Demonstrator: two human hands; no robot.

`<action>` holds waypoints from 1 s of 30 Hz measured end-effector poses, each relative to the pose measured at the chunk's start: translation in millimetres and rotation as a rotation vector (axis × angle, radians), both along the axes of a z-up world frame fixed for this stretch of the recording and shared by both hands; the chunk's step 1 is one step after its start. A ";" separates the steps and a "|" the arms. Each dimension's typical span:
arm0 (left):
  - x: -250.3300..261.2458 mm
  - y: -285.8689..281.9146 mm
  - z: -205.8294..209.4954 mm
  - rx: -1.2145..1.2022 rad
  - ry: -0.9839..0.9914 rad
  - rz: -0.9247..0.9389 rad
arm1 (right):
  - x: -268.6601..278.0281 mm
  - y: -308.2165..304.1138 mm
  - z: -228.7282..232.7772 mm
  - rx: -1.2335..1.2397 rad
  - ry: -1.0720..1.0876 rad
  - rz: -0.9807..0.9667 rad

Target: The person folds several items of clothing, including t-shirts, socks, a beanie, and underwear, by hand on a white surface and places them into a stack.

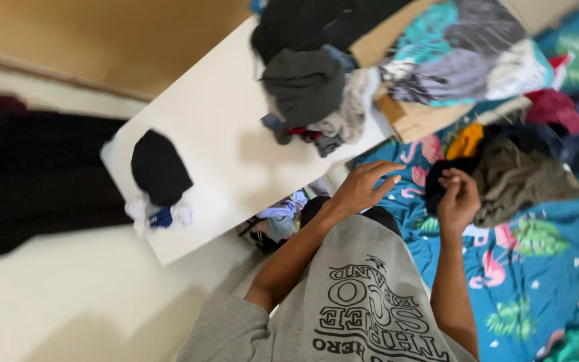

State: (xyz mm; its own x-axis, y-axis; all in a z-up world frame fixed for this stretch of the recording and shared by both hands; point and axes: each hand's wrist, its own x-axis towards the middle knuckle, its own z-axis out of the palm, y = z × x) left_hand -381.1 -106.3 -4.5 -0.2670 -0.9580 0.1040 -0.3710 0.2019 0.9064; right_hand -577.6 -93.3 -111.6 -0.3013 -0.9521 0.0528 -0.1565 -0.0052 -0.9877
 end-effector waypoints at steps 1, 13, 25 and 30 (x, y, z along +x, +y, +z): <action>10.7 4.3 1.0 -0.007 -0.010 0.062 | 16.0 -0.8 5.2 -0.011 -0.003 0.082; 163.0 71.4 -20.1 0.087 0.020 0.857 | 188.8 -17.8 71.7 0.019 0.094 0.906; 323.4 135.3 -65.2 0.097 -0.479 1.405 | 367.0 -29.3 66.2 -0.148 0.184 1.348; 360.1 146.5 -75.9 0.160 -0.568 1.429 | 439.3 -20.6 75.2 -0.034 0.323 1.492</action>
State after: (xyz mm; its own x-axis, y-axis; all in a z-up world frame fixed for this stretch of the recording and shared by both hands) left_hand -21.0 40.2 -80.4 0.8828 -0.4321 0.1844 -0.4556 -0.6915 0.5606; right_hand -138.3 -113.9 -36.4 0.9303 -0.3638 -0.0460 -0.1896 -0.3697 -0.9096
